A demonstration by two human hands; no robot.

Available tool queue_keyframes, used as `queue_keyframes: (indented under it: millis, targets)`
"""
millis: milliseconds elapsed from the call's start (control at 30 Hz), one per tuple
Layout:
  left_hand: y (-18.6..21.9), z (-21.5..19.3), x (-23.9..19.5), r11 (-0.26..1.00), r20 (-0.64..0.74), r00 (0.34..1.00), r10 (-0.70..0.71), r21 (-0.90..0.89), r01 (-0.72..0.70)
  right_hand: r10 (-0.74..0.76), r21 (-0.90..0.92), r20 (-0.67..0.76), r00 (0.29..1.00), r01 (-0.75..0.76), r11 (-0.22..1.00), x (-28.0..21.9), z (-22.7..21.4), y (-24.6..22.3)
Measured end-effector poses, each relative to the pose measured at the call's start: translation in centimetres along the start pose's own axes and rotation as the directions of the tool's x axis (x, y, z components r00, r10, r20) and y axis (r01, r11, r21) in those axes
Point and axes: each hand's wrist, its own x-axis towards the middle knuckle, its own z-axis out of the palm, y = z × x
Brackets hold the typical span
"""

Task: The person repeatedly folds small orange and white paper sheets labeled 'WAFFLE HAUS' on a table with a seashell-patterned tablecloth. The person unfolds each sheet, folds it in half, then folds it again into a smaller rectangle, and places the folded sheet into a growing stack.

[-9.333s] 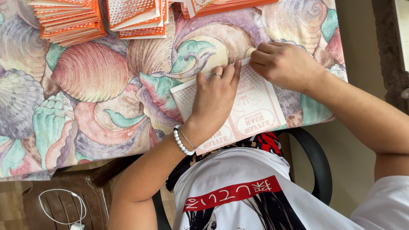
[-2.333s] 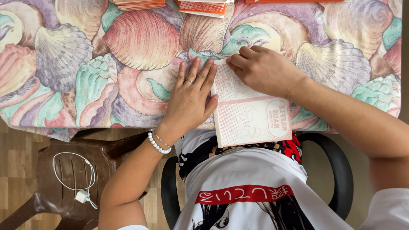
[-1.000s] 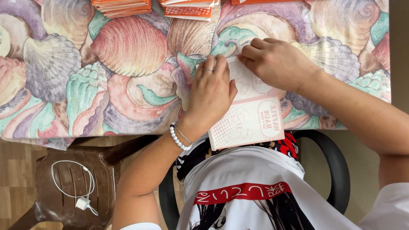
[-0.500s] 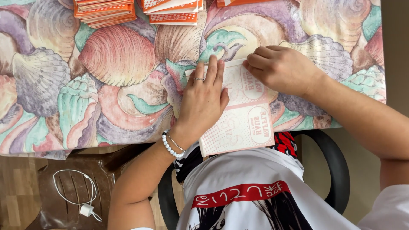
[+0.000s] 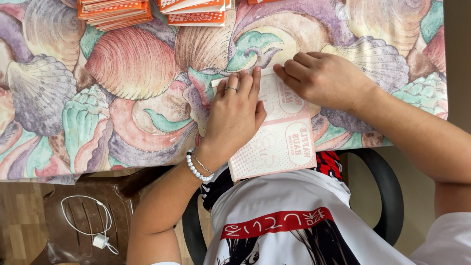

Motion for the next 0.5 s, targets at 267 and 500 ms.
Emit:
queue_keyframes:
  millis: [267,500]
  targets:
    - [-0.3,0.3,-0.1,0.999,-0.005,1.0,0.006,-0.046,-0.006,-0.033,-0.01,0.145,0.989,0.035,0.999,0.7,0.0,0.1]
    - [-0.2,0.2,0.0,0.998,-0.001,1.0,-0.009,-0.067,0.009,-0.097,-0.04,0.32,0.942,0.116,0.992,1.6,0.0,0.4]
